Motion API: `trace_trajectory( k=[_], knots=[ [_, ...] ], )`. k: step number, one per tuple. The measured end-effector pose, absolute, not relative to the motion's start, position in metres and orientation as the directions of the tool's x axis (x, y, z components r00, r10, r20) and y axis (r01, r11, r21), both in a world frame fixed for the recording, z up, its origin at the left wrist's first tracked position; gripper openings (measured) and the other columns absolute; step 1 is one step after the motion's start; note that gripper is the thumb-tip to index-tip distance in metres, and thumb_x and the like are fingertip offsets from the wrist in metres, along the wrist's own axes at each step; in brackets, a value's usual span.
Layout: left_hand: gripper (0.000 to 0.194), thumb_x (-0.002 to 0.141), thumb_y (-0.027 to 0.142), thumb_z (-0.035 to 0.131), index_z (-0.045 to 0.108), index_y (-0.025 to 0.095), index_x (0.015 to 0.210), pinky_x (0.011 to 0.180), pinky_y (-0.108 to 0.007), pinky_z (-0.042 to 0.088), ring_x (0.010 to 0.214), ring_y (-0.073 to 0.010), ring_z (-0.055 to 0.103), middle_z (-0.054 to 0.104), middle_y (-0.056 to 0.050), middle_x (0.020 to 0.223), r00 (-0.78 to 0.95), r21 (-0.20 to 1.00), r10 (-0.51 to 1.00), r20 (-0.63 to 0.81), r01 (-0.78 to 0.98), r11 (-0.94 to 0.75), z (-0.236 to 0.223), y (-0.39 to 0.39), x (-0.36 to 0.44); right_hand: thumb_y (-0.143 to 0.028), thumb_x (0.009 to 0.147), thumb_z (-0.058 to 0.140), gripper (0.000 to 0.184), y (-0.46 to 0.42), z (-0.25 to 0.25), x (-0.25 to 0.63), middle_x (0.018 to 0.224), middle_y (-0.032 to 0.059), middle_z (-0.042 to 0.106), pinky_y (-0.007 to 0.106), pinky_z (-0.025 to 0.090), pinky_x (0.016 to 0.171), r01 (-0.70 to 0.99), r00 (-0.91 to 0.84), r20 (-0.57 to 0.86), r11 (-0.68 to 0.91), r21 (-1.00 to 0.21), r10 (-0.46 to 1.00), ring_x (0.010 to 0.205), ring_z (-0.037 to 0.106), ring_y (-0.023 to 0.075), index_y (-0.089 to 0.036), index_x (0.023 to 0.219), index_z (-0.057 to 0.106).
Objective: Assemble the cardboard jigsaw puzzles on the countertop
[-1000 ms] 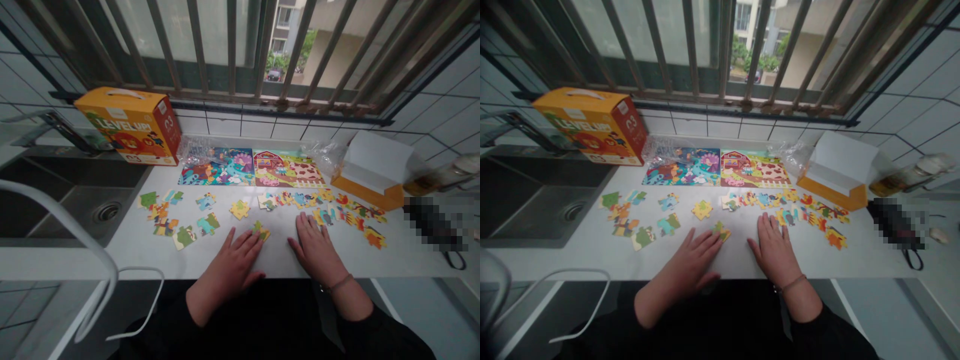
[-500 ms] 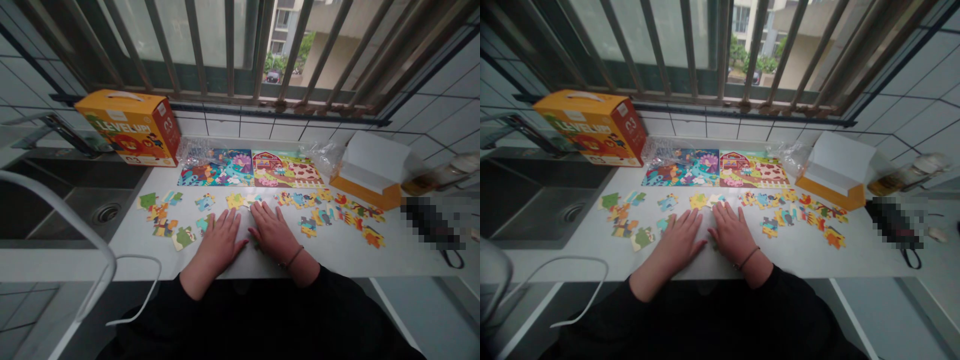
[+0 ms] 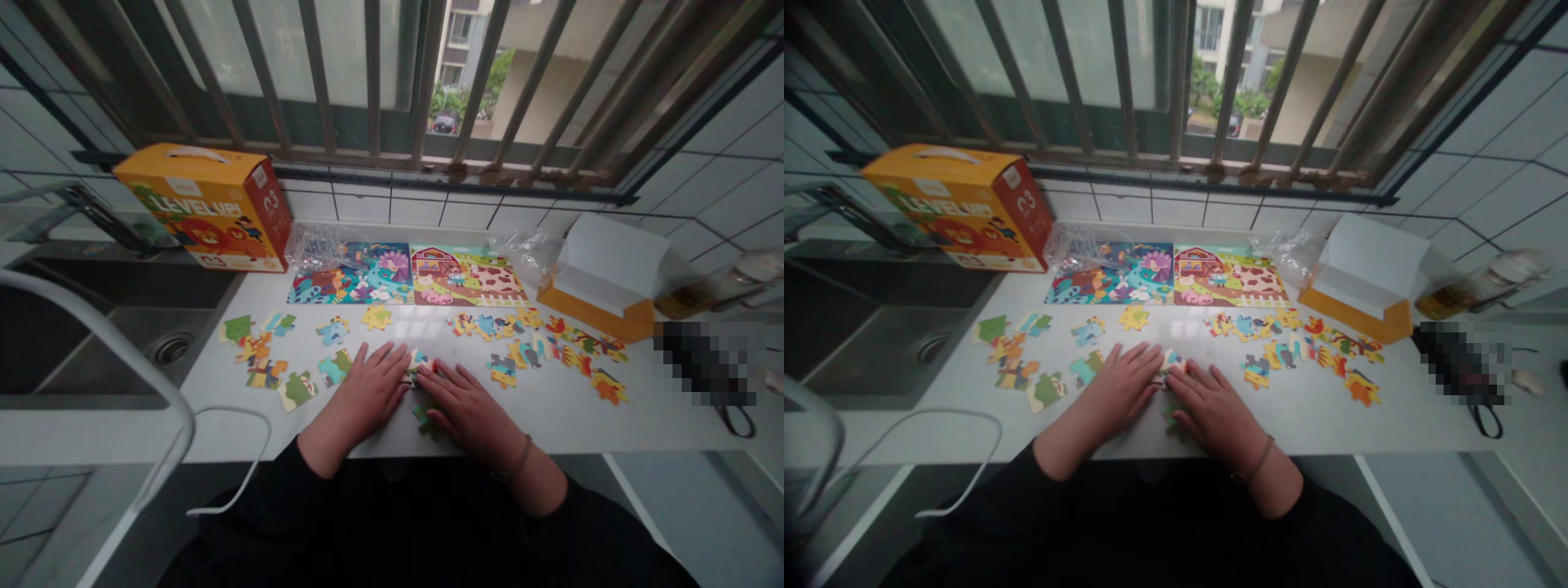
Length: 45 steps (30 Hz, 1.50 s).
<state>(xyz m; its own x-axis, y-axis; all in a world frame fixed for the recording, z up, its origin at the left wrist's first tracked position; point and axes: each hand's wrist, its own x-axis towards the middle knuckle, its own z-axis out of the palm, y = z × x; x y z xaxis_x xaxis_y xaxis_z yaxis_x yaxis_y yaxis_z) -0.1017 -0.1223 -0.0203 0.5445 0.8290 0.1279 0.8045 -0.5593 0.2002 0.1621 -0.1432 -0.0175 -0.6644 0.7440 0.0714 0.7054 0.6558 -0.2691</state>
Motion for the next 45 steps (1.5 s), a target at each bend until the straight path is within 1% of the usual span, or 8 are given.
trace_trajectory(
  k=[6, 12, 15, 21, 28, 33, 38, 45],
  knots=[
    [0.05, 0.114, 0.031, 0.05, 0.052, 0.024, 0.163, 0.136, -0.069, 0.023, 0.159, -0.0337, 0.047, 0.054, -0.01, 0.171, 0.599, 0.248, 0.781, 0.175, 0.741, -0.624, -0.029, -0.148, -0.095, -0.022, 0.109, 0.056, 0.057, -0.145, -0.019, 0.199, 0.17, 0.0096, 0.054, 0.068, 0.046, 0.126, 0.756, -0.58, 0.136, 0.592, -0.279, 0.803, 0.161, 0.047, 0.0343, -0.029, 0.166, 0.05],
    [0.049, 0.112, 0.038, 0.057, 0.056, 0.024, 0.159, 0.136, -0.067, 0.026, 0.157, -0.0324, 0.05, 0.058, -0.011, 0.166, 0.685, 0.318, 0.705, 0.186, 0.637, -0.702, -0.028, -0.161, -0.083, -0.023, 0.109, 0.057, 0.041, -0.128, -0.023, 0.195, 0.164, 0.017, 0.059, 0.056, 0.058, 0.116, 0.773, -0.5, 0.256, 0.56, -0.299, 0.827, 0.144, 0.064, 0.0344, -0.023, 0.15, 0.065],
    [0.049, 0.111, 0.039, 0.058, 0.057, 0.023, 0.157, 0.136, -0.068, 0.028, 0.155, -0.0328, 0.053, 0.06, -0.012, 0.164, 0.684, 0.349, 0.706, 0.185, 0.625, -0.698, -0.025, -0.161, -0.082, -0.027, 0.107, 0.061, 0.041, -0.114, -0.019, 0.186, 0.156, 0.0205, 0.065, 0.056, 0.059, 0.11, 0.808, -0.432, 0.266, 0.501, -0.311, 0.862, 0.135, 0.069, 0.0361, -0.019, 0.148, 0.064],
    [0.05, 0.11, 0.04, 0.059, 0.056, 0.022, 0.157, 0.135, -0.068, 0.03, 0.155, -0.0336, 0.053, 0.059, -0.013, 0.165, 0.668, 0.375, 0.72, 0.189, 0.628, -0.682, -0.021, -0.161, -0.086, -0.032, 0.101, 0.072, 0.039, -0.094, -0.008, 0.176, 0.127, 0.0143, 0.077, 0.052, 0.06, 0.102, 0.787, -0.433, 0.229, 0.489, -0.375, 0.872, 0.117, 0.072, 0.0337, -0.022, 0.139, 0.067],
    [0.046, 0.11, 0.039, 0.058, 0.059, 0.02, 0.152, 0.133, -0.067, 0.035, 0.153, -0.0347, 0.055, 0.061, -0.015, 0.162, 0.646, 0.387, 0.742, 0.181, 0.647, -0.657, -0.013, -0.161, -0.084, -0.041, 0.102, 0.073, 0.04, -0.065, 0.0, 0.151, 0.128, 0.0152, 0.077, 0.051, 0.059, 0.107, 0.745, -0.348, 0.364, 0.49, -0.452, 0.864, 0.12, 0.072, 0.033, -0.021, 0.136, 0.067],
    [0.044, 0.109, 0.038, 0.06, 0.06, 0.02, 0.15, 0.132, -0.068, 0.037, 0.152, -0.0347, 0.057, 0.061, -0.017, 0.161, 0.626, 0.391, 0.753, 0.204, 0.653, -0.649, -0.015, -0.161, -0.086, -0.04, 0.1, 0.077, 0.042, -0.054, 0.006, 0.142, 0.133, 0.0168, 0.074, 0.055, 0.056, 0.111, 0.751, -0.437, 0.31, 0.532, -0.39, 0.844, 0.125, 0.069, 0.0356, -0.02, 0.135, 0.067],
    [0.044, 0.109, 0.038, 0.061, 0.061, 0.019, 0.148, 0.131, -0.067, 0.038, 0.148, -0.0351, 0.06, 0.065, -0.017, 0.155, 0.613, 0.391, 0.757, 0.224, 0.655, -0.646, -0.019, -0.163, -0.087, -0.04, 0.093, 0.085, 0.057, -0.082, 0.003, 0.159, 0.132, 0.0157, 0.073, 0.054, 0.058, 0.105, 0.809, -0.472, 0.167, 0.5, -0.31, 0.866, 0.122, 0.068, 0.0366, -0.019, 0.142, 0.063],
    [0.037, 0.108, 0.035, 0.062, 0.065, 0.021, 0.142, 0.131, -0.066, 0.039, 0.144, -0.0329, 0.063, 0.067, -0.016, 0.151, 0.596, 0.419, 0.766, 0.241, 0.648, -0.636, -0.016, -0.163, -0.087, -0.03, 0.098, 0.073, 0.037, -0.089, -0.001, 0.17, 0.118, 0.012, 0.076, 0.049, 0.058, 0.099, 0.844, -0.385, 0.178, 0.423, -0.329, 0.906, 0.11, 0.07, 0.0324, -0.02, 0.133, 0.067]
  ],
)
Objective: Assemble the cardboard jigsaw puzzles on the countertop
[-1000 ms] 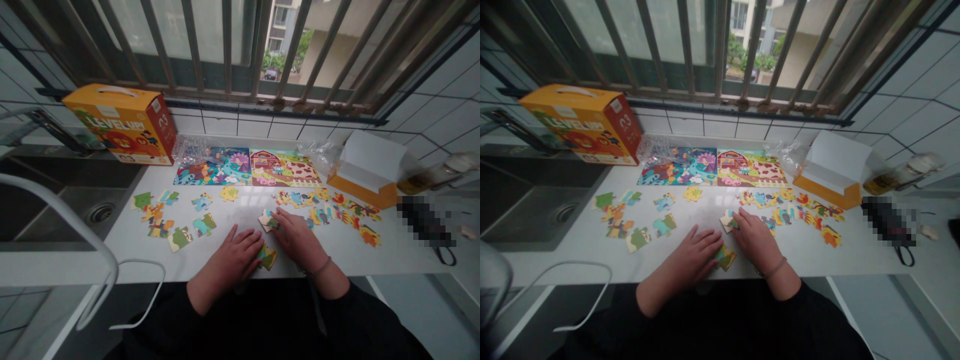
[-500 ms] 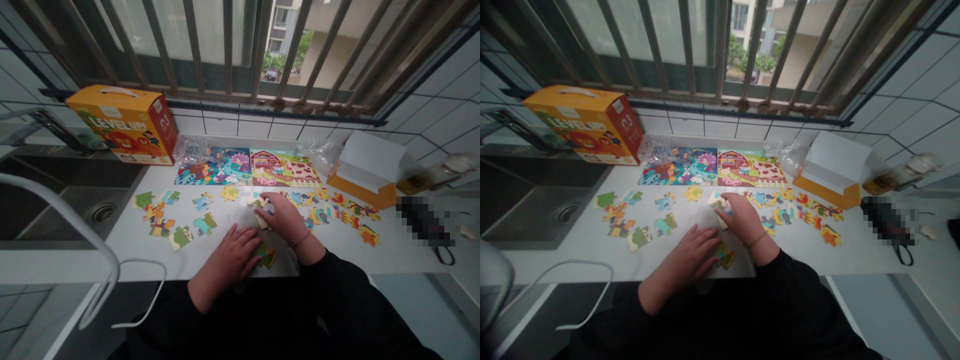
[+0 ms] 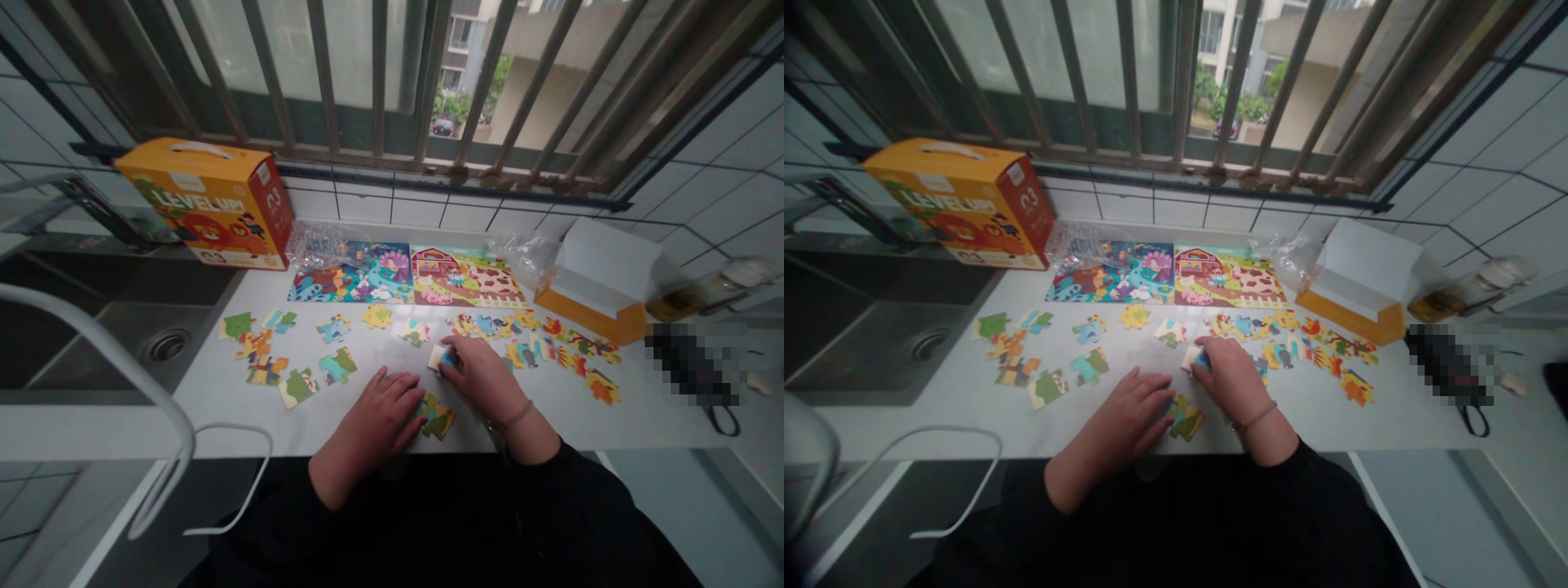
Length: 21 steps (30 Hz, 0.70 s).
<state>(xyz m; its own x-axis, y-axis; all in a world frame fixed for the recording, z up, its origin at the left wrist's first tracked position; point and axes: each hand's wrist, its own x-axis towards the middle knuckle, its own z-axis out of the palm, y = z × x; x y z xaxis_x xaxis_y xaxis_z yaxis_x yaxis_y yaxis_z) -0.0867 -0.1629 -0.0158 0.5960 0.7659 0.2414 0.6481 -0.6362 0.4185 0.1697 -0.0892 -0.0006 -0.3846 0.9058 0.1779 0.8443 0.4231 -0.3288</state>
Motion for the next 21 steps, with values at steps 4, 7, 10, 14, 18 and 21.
trace_trajectory(
  k=[4, 7, 10, 14, 18, 21],
  knots=[
    [0.035, 0.108, 0.035, 0.061, 0.067, 0.021, 0.139, 0.13, -0.062, 0.041, 0.14, -0.0311, 0.065, 0.069, -0.014, 0.148, 0.597, 0.43, 0.76, 0.259, 0.633, -0.644, -0.015, -0.163, -0.088, -0.033, 0.097, 0.075, 0.04, -0.089, 0.001, 0.173, 0.126, 0.0143, 0.073, 0.05, 0.058, 0.101, 0.839, -0.379, 0.197, 0.425, -0.338, 0.904, 0.117, 0.069, 0.0339, -0.022, 0.134, 0.066],
    [0.034, 0.107, 0.039, 0.063, 0.068, 0.024, 0.138, 0.129, -0.058, 0.041, 0.138, -0.0299, 0.066, 0.071, -0.012, 0.147, 0.64, 0.433, 0.718, 0.272, 0.585, -0.686, -0.015, -0.164, -0.091, -0.037, 0.096, 0.078, 0.047, -0.093, 0.0, 0.175, 0.13, 0.0158, 0.073, 0.052, 0.058, 0.104, 0.846, -0.381, 0.17, 0.417, -0.332, 0.909, 0.121, 0.069, 0.0355, -0.021, 0.138, 0.065],
    [0.03, 0.107, 0.043, 0.064, 0.072, 0.028, 0.131, 0.129, -0.056, 0.039, 0.137, -0.0293, 0.065, 0.072, -0.008, 0.146, 0.7, 0.431, 0.666, 0.259, 0.533, -0.728, -0.014, -0.166, -0.093, -0.038, 0.096, 0.078, 0.048, -0.097, -0.003, 0.178, 0.131, 0.0161, 0.074, 0.053, 0.058, 0.105, 0.845, -0.381, 0.157, 0.412, -0.34, 0.911, 0.122, 0.07, 0.0353, -0.019, 0.138, 0.065],
    [0.026, 0.108, 0.044, 0.064, 0.074, 0.029, 0.127, 0.128, -0.057, 0.04, 0.134, -0.0297, 0.066, 0.073, -0.006, 0.145, 0.73, 0.423, 0.643, 0.232, 0.52, -0.742, -0.014, -0.166, -0.093, -0.036, 0.097, 0.075, 0.048, -0.101, -0.006, 0.182, 0.132, 0.0173, 0.074, 0.053, 0.059, 0.106, 0.851, -0.352, 0.175, 0.392, -0.349, 0.92, 0.122, 0.071, 0.0355, -0.017, 0.14, 0.064],
    [0.026, 0.108, 0.042, 0.064, 0.074, 0.028, 0.127, 0.125, -0.055, 0.043, 0.132, -0.0294, 0.067, 0.073, -0.007, 0.143, 0.721, 0.424, 0.654, 0.229, 0.531, -0.733, -0.015, -0.164, -0.09, -0.034, 0.098, 0.069, 0.051, -0.107, -0.009, 0.185, 0.137, 0.0202, 0.073, 0.058, 0.059, 0.106, 0.873, -0.305, 0.251, 0.375, -0.311, 0.919, 0.12, 0.071, 0.0384, -0.016, 0.145, 0.06],
    [0.026, 0.108, 0.042, 0.063, 0.074, 0.027, 0.127, 0.123, -0.055, 0.044, 0.13, -0.0293, 0.067, 0.074, -0.007, 0.142, 0.717, 0.427, 0.657, 0.232, 0.532, -0.731, -0.014, -0.164, -0.09, -0.033, 0.098, 0.067, 0.055, -0.111, -0.009, 0.186, 0.136, 0.0212, 0.072, 0.058, 0.06, 0.106, 0.868, -0.278, 0.316, 0.378, -0.322, 0.907, 0.121, 0.072, 0.0386, -0.016, 0.149, 0.055]
  ],
)
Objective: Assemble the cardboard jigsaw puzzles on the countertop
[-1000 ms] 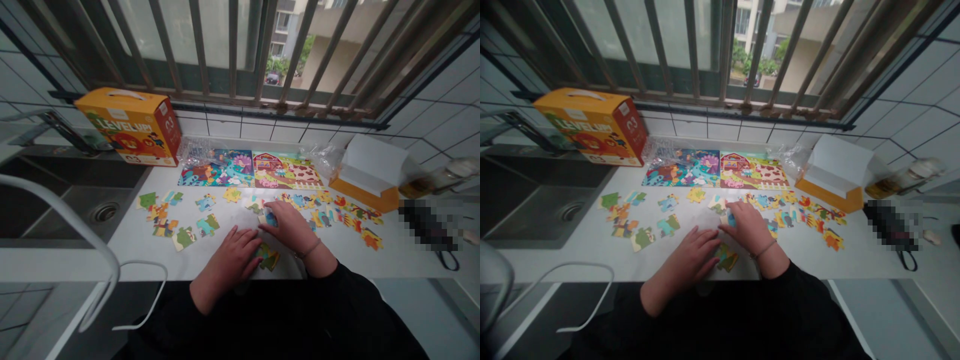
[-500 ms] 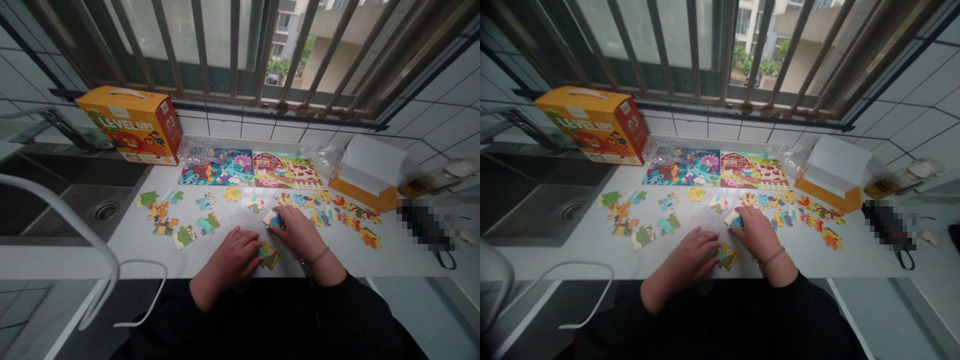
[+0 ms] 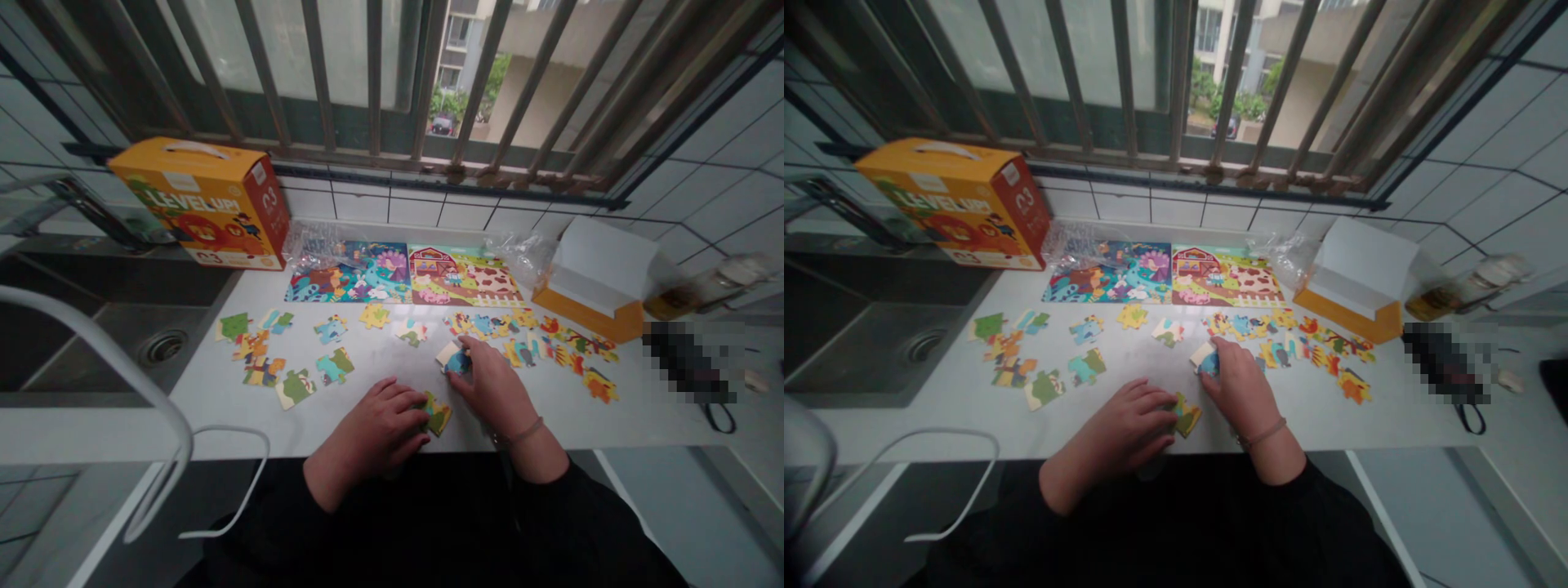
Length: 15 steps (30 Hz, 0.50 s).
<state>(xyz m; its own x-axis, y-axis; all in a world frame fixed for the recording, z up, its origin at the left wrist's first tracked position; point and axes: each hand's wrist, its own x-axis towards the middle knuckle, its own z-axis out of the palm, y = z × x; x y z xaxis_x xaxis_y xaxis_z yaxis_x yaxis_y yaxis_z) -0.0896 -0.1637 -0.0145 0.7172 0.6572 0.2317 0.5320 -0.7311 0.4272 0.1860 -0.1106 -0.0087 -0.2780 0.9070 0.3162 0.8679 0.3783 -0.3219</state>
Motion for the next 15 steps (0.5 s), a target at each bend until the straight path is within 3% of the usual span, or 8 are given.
trace_trajectory(
  k=[5, 8, 13, 15],
  knots=[
    [0.026, 0.107, 0.041, 0.064, 0.073, 0.027, 0.127, 0.124, -0.054, 0.044, 0.131, -0.0292, 0.067, 0.073, -0.008, 0.143, 0.711, 0.425, 0.663, 0.234, 0.538, -0.728, -0.011, -0.164, -0.089, -0.042, 0.101, 0.068, 0.066, -0.116, -0.001, 0.172, 0.138, 0.0204, 0.072, 0.051, 0.066, 0.097, 0.789, -0.132, 0.414, 0.349, -0.506, 0.9, 0.109, 0.077, 0.0322, -0.02, 0.159, 0.043],
    [0.029, 0.106, 0.041, 0.065, 0.072, 0.027, 0.13, 0.123, -0.054, 0.045, 0.129, -0.029, 0.067, 0.073, -0.007, 0.142, 0.717, 0.436, 0.663, 0.217, 0.536, -0.723, -0.011, -0.163, -0.089, -0.044, 0.104, 0.068, 0.064, -0.12, 0.003, 0.145, 0.136, 0.018, 0.073, 0.046, 0.068, 0.093, 0.687, -0.056, 0.458, 0.367, -0.627, 0.887, 0.109, 0.077, 0.0285, -0.022, 0.158, 0.042],
    [0.025, 0.101, 0.035, 0.071, 0.074, 0.025, 0.124, 0.127, -0.053, 0.044, 0.133, -0.031, 0.065, 0.077, -0.008, 0.13, 0.71, 0.432, 0.655, 0.258, 0.521, -0.736, -0.015, -0.16, -0.086, -0.034, 0.109, 0.061, 0.027, -0.122, 0.005, 0.102, 0.142, 0.0178, 0.072, 0.052, 0.058, 0.116, 0.692, -0.322, 0.401, 0.502, -0.518, 0.858, 0.135, 0.068, 0.0309, -0.021, 0.132, 0.069],
    [0.024, 0.101, 0.033, 0.069, 0.074, 0.024, 0.123, 0.129, -0.053, 0.043, 0.135, -0.0301, 0.064, 0.077, -0.009, 0.131, 0.707, 0.423, 0.655, 0.266, 0.524, -0.739, -0.016, -0.161, -0.086, -0.031, 0.11, 0.059, 0.021, -0.123, 0.007, 0.102, 0.143, 0.0171, 0.071, 0.054, 0.055, 0.119, 0.705, -0.363, 0.374, 0.514, -0.489, 0.853, 0.137, 0.066, 0.0314, -0.022, 0.121, 0.075]
  ],
)
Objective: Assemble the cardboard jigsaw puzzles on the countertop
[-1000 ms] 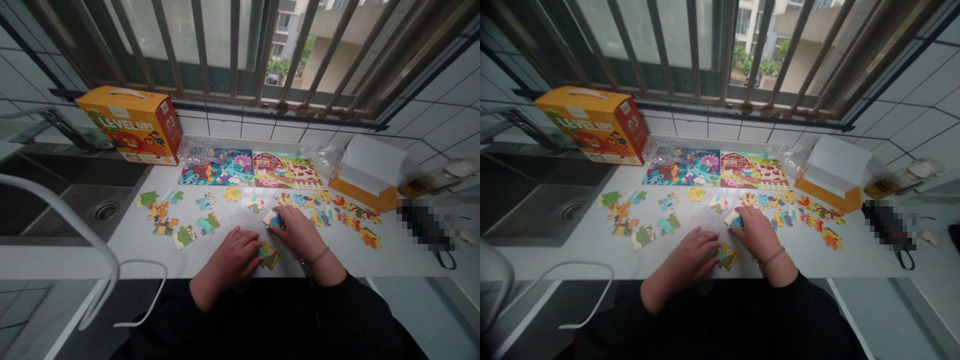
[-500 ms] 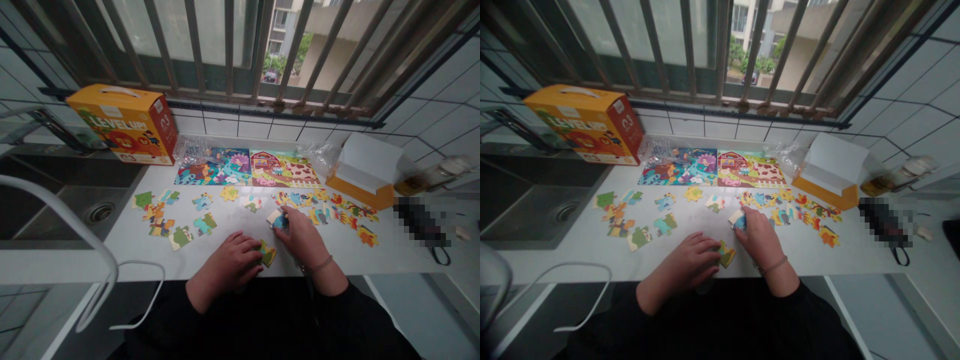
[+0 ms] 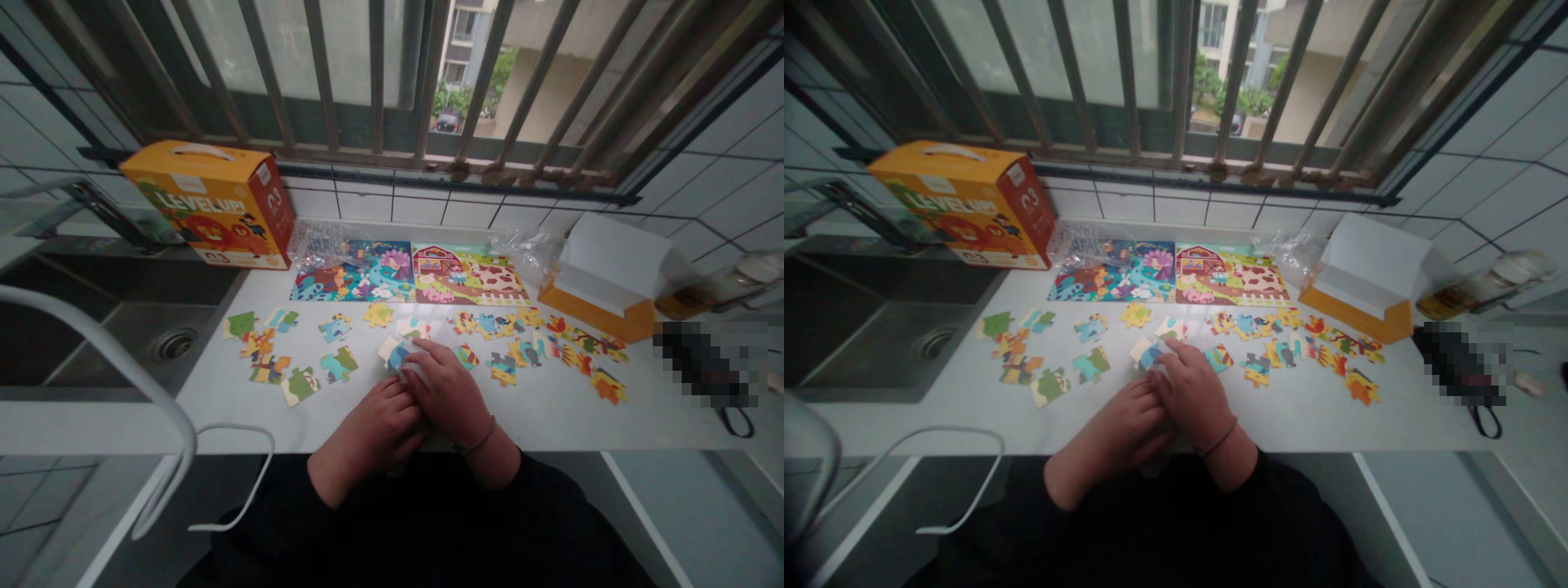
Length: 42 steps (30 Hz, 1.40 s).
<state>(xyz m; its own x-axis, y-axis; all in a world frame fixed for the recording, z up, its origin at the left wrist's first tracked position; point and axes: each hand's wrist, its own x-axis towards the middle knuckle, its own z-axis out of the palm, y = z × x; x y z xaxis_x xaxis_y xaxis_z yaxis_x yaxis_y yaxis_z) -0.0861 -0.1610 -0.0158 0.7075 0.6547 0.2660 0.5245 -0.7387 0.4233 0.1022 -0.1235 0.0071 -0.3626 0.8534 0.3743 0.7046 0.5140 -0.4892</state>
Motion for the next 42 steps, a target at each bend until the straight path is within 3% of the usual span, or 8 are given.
trace_trajectory(
  k=[5, 8, 13, 16, 25, 32, 42],
  knots=[
    [0.027, 0.105, 0.03, 0.063, 0.072, 0.025, 0.13, 0.123, -0.052, 0.049, 0.128, -0.0274, 0.069, 0.075, -0.009, 0.137, 0.686, 0.385, 0.677, 0.267, 0.568, -0.727, -0.017, -0.165, -0.087, -0.026, 0.109, 0.06, 0.015, -0.139, 0.014, 0.138, 0.12, 0.0132, 0.077, 0.055, 0.057, 0.111, 0.715, -0.328, 0.451, 0.53, -0.455, 0.83, 0.119, 0.071, 0.0303, -0.023, 0.112, 0.074],
    [0.029, 0.106, 0.029, 0.061, 0.071, 0.024, 0.132, 0.122, -0.054, 0.05, 0.132, -0.0293, 0.067, 0.072, -0.011, 0.144, 0.624, 0.361, 0.717, 0.312, 0.62, -0.697, -0.021, -0.165, -0.088, -0.024, 0.109, 0.062, 0.012, -0.156, 0.015, 0.156, 0.113, 0.011, 0.077, 0.049, 0.06, 0.102, 0.698, -0.388, 0.436, 0.568, -0.436, 0.812, 0.11, 0.071, 0.0285, -0.024, 0.11, 0.073],
    [0.04, 0.106, 0.03, 0.06, 0.065, 0.02, 0.145, 0.126, -0.068, 0.041, 0.148, -0.039, 0.055, 0.059, -0.017, 0.162, 0.397, 0.305, 0.86, 0.32, 0.816, -0.49, -0.026, -0.16, -0.086, -0.025, 0.109, 0.062, 0.014, -0.187, 0.005, 0.158, 0.119, 0.0072, 0.078, 0.045, 0.059, 0.099, 0.647, -0.573, 0.322, 0.658, -0.385, 0.753, 0.11, 0.07, 0.0265, -0.026, 0.119, 0.072],
    [0.052, 0.106, 0.034, 0.063, 0.057, 0.015, 0.153, 0.125, -0.069, 0.042, 0.148, -0.042, 0.053, 0.059, -0.022, 0.158, 0.333, 0.304, 0.894, 0.299, 0.855, -0.42, -0.028, -0.156, -0.084, -0.027, 0.11, 0.061, 0.015, -0.194, -0.004, 0.156, 0.125, 0.0068, 0.078, 0.047, 0.057, 0.101, 0.666, -0.6, 0.285, 0.664, -0.34, 0.747, 0.118, 0.069, 0.0283, -0.027, 0.12, 0.072],
    [0.016, 0.106, 0.024, 0.058, 0.067, 0.02, 0.119, 0.122, -0.062, 0.051, 0.137, -0.0326, 0.062, 0.069, -0.015, 0.136, 0.387, 0.426, 0.849, 0.359, 0.741, -0.518, -0.03, -0.146, -0.099, -0.02, 0.107, 0.061, 0.024, -0.169, -0.01, 0.164, 0.133, 0.0101, 0.077, 0.05, 0.057, 0.107, 0.764, -0.475, 0.279, 0.548, -0.341, 0.835, 0.121, 0.068, 0.029, -0.024, 0.128, 0.073],
    [0.024, 0.105, 0.021, 0.06, 0.064, 0.022, 0.129, 0.124, -0.065, 0.049, 0.143, -0.0346, 0.061, 0.067, -0.015, 0.146, 0.401, 0.391, 0.842, 0.361, 0.755, -0.527, -0.032, -0.145, -0.098, -0.017, 0.102, 0.063, 0.042, -0.168, -0.02, 0.163, 0.149, 0.0123, 0.071, 0.054, 0.054, 0.114, 0.774, -0.419, 0.358, 0.534, -0.34, 0.835, 0.136, 0.063, 0.0324, -0.023, 0.144, 0.068],
    [0.026, 0.106, 0.02, 0.058, 0.063, 0.023, 0.131, 0.124, -0.064, 0.05, 0.143, -0.0344, 0.061, 0.065, -0.015, 0.148, 0.398, 0.367, 0.838, 0.374, 0.766, -0.528, -0.031, -0.145, -0.099, -0.019, 0.102, 0.064, 0.028, -0.169, -0.024, 0.166, 0.133, 0.013, 0.073, 0.049, 0.053, 0.11, 0.798, -0.304, 0.436, 0.476, -0.369, 0.847, 0.126, 0.066, 0.0299, -0.022, 0.129, 0.071]
  ],
)
